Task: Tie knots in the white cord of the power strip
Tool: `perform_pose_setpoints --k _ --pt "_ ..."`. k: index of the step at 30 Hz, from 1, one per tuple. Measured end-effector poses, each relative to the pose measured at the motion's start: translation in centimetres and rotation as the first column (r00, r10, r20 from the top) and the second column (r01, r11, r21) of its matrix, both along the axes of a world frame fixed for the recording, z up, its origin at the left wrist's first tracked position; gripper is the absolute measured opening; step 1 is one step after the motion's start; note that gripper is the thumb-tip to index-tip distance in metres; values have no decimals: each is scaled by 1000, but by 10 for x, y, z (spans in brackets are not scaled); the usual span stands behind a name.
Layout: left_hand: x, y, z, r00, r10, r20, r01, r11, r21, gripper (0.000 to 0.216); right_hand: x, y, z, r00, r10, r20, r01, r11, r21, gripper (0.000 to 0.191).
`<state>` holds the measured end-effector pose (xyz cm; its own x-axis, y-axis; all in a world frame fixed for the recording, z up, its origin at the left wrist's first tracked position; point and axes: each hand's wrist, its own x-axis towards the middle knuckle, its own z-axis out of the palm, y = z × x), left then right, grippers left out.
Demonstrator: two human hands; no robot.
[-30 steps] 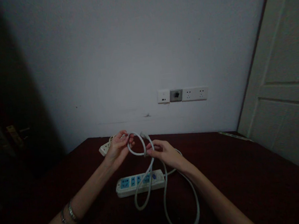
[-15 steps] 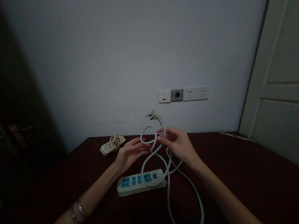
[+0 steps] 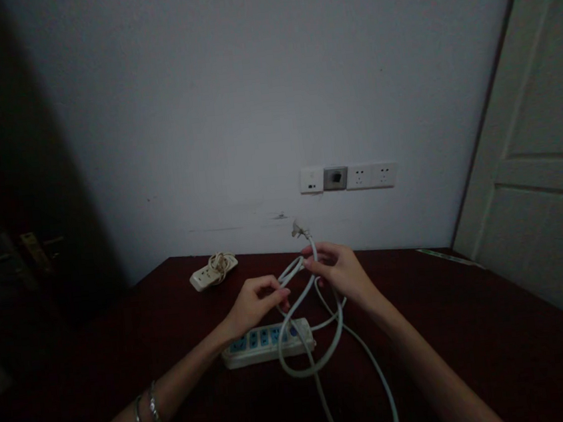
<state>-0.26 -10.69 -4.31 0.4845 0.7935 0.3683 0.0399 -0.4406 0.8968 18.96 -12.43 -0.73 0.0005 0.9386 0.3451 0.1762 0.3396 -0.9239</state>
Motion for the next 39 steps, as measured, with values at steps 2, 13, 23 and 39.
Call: perform_pose_setpoints --k 2,13,23,39 --pt "-2 3 0 1000 9 10 -9 1000 2 32 3 3 -2 1000 -17 24 16 1000 16 33" --pt "-10 12 4 995 9 101 -7 1000 -15 38 5 5 -2 1000 -18 -20 17 1000 -15 28" --pt "-10 17 2 978 -18 208 46 990 -133 40 5 2 2 998 -44 -36 42 997 -63 29" --pt "-52 44 2 771 -633 -73 496 669 -553 25 95 17 9 894 -406 -188 407 913 -36 36"
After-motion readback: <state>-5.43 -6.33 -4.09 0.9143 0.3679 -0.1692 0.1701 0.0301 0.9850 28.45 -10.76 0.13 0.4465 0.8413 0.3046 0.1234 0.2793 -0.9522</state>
